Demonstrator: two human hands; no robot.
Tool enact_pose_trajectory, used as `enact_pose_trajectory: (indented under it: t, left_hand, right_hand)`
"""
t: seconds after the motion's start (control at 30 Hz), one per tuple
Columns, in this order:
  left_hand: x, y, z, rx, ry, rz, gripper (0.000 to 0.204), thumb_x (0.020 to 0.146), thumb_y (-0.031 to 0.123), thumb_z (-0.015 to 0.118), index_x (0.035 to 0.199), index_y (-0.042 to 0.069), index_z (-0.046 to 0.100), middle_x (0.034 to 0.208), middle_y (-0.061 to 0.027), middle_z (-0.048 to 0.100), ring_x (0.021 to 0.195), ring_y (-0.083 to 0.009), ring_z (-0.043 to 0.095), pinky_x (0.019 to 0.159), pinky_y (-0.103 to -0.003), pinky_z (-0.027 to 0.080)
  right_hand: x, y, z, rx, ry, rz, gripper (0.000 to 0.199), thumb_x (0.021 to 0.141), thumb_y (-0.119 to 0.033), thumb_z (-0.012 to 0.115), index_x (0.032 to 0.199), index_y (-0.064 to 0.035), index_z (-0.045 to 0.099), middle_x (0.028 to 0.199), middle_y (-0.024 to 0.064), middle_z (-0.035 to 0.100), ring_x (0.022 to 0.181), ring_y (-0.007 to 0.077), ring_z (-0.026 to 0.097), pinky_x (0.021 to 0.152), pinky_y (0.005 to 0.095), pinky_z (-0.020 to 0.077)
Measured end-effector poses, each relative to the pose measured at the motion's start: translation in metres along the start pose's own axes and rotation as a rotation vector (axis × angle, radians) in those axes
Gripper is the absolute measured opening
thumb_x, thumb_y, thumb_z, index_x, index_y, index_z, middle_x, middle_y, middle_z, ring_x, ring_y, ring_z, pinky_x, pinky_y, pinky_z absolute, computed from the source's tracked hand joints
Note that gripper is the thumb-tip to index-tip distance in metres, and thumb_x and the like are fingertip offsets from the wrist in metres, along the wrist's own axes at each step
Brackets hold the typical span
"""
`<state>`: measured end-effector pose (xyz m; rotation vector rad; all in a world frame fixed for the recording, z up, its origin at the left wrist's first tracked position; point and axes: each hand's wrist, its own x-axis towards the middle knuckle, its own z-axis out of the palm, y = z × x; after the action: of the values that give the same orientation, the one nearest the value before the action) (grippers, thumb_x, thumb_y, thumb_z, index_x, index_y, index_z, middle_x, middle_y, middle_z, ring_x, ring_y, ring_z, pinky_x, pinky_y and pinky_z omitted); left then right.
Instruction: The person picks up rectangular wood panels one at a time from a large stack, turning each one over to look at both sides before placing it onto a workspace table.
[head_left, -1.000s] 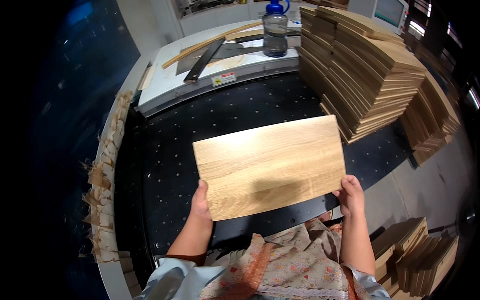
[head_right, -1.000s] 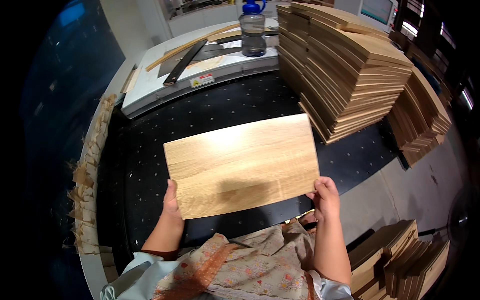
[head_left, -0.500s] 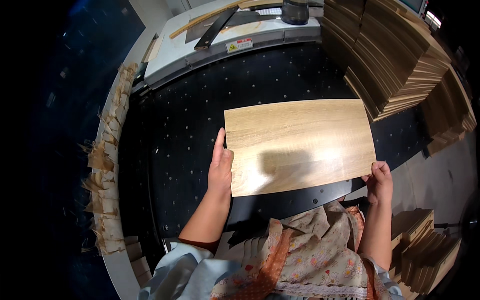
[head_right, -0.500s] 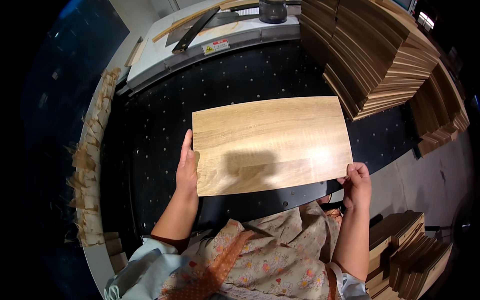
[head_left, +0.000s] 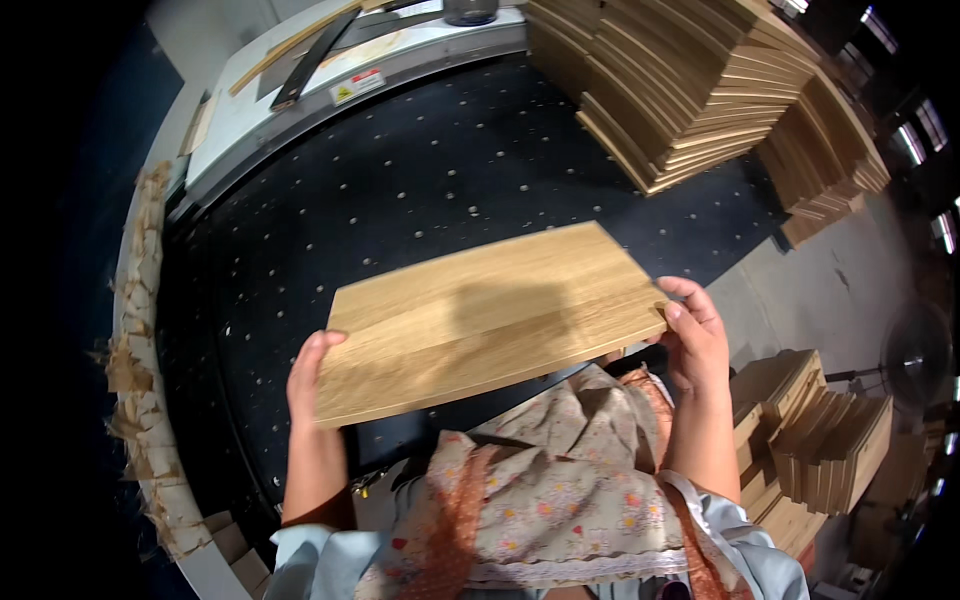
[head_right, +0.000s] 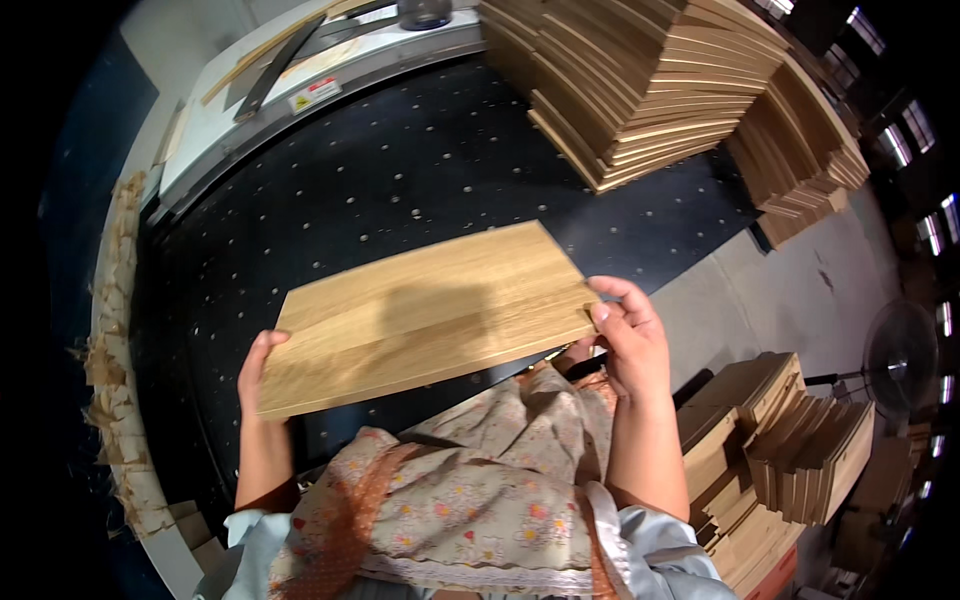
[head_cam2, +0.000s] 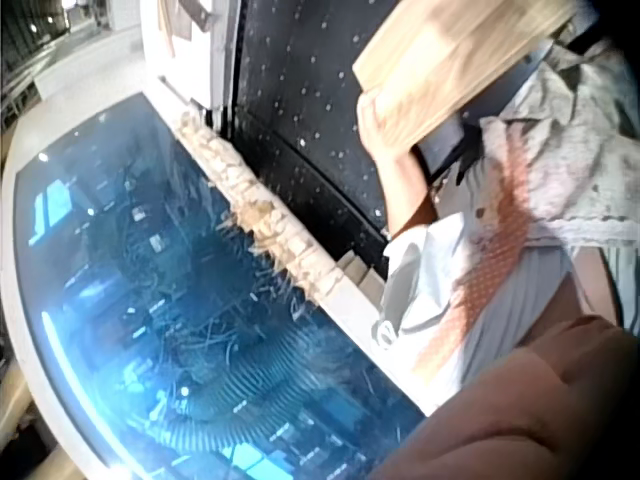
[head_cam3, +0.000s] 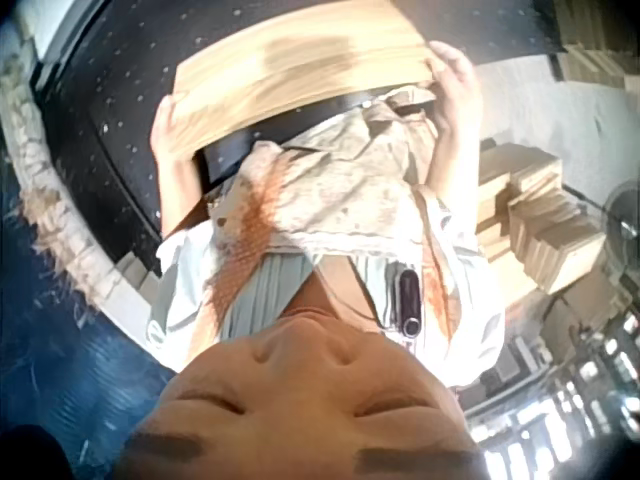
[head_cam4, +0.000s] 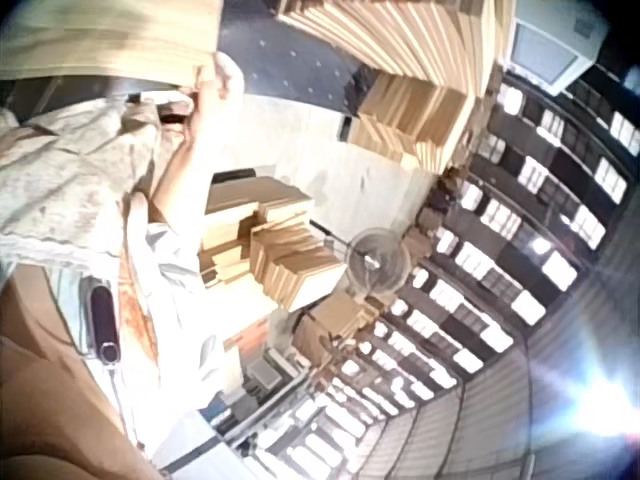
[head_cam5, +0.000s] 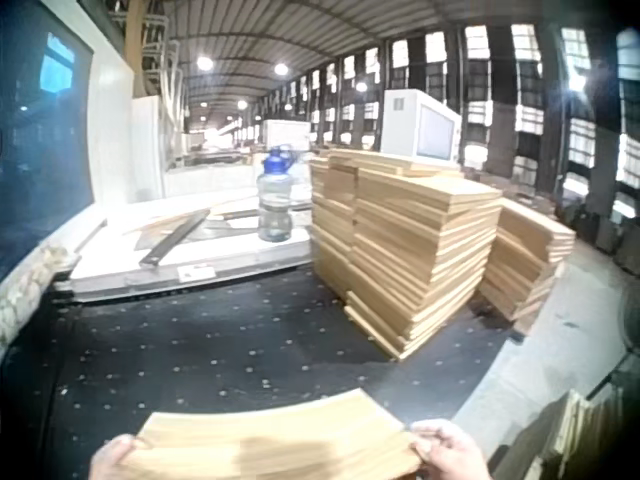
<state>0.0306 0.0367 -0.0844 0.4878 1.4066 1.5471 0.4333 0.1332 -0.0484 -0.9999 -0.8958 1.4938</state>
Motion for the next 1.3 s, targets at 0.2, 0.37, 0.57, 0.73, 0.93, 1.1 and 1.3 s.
enact_pose_trajectory:
  t: [0.2, 0.37, 0.57, 0.73, 0.93, 1.1, 1.3]
  left_hand:
    - [-0.001, 0.025, 0.002, -0.576, -0.324, -0.232, 0.032, 0.094, 0.031, 0.043, 0.097, 0.005, 0.06, 0.094, -0.0104, 0.064, 0.084, -0.0274, 0.065, 0.071, -0.043, 0.056]
    - [0.035, 0.033, -0.018, -0.766, -0.406, -0.309, 0.041, 0.093, 0.031, 0.033, 0.115, 0.004, 0.054, 0.098, -0.0231, 0.065, 0.086, -0.0312, 0.067, 0.073, -0.047, 0.056]
    - [0.064, 0.043, 0.002, -0.644, -0.319, -0.254, 0.033, 0.091, 0.029, 0.041, 0.107, 0.006, 0.059, 0.1, -0.0222, 0.065, 0.089, -0.0309, 0.066, 0.075, -0.046, 0.056]
    - [0.074, 0.021, -0.009, -0.637, -0.187, -0.316, 0.03, 0.089, 0.027, 0.046, 0.095, 0.002, 0.063, 0.097, -0.018, 0.067, 0.086, -0.0284, 0.067, 0.073, -0.043, 0.056]
    - [0.071, 0.016, -0.005, -0.62, -0.193, -0.298, 0.036, 0.09, 0.027, 0.046, 0.088, -0.004, 0.063, 0.087, -0.0139, 0.069, 0.081, -0.026, 0.068, 0.069, -0.039, 0.057]
    - [0.061, 0.01, -0.006, -0.65, -0.276, -0.231, 0.039, 0.091, 0.028, 0.044, 0.085, -0.005, 0.065, 0.084, -0.0144, 0.069, 0.079, -0.0261, 0.068, 0.067, -0.039, 0.057]
    - [0.051, 0.014, -0.004, -0.619, -0.247, -0.199, 0.046, 0.093, 0.034, 0.042, 0.085, -0.006, 0.064, 0.082, -0.0179, 0.068, 0.069, -0.0271, 0.067, 0.063, -0.038, 0.057]
  right_hand:
    - [0.021, -0.026, 0.014, 0.0, -0.252, -0.139, 0.049, 0.084, -0.006, 0.06, 0.128, 0.005, 0.042, 0.103, 0.0147, 0.06, 0.091, 0.019, 0.061, 0.081, 0.0308, 0.0508]
    - [0.095, -0.024, 0.042, -0.176, -0.302, -0.118, 0.032, 0.085, -0.012, 0.062, 0.114, 0.0006, 0.056, 0.084, 0.0038, 0.063, 0.073, 0.011, 0.058, 0.067, 0.0235, 0.047]
    - [0.173, 0.057, 0.037, -0.428, -0.11, -0.342, 0.026, 0.084, -0.018, 0.066, 0.106, -0.0045, 0.062, 0.08, 0.0008, 0.054, 0.076, 0.01, 0.05, 0.074, 0.0252, 0.0436]
    - [0.159, 0.075, 0.05, -0.029, -0.087, -0.088, 0.018, 0.09, -0.01, 0.055, 0.106, -0.0003, 0.057, 0.091, 0.0035, 0.061, 0.084, 0.0097, 0.055, 0.079, 0.0246, 0.044]
    - [0.16, 0.079, 0.046, -0.061, -0.023, -0.105, 0.018, 0.09, -0.01, 0.055, 0.106, -0.001, 0.056, 0.09, 0.0035, 0.061, 0.083, 0.0097, 0.055, 0.078, 0.0249, 0.0449]
    - [0.156, 0.081, 0.048, -0.073, 0.025, -0.142, 0.018, 0.092, -0.012, 0.053, 0.105, 0.0, 0.056, 0.091, 0.0033, 0.061, 0.083, 0.009, 0.055, 0.079, 0.0235, 0.0442]
    - [0.156, 0.084, 0.046, -0.427, 0.087, -0.337, 0.021, 0.092, -0.021, 0.056, 0.089, -0.0009, 0.061, 0.079, 0.0009, 0.06, 0.075, 0.0074, 0.051, 0.071, 0.0232, 0.0436]
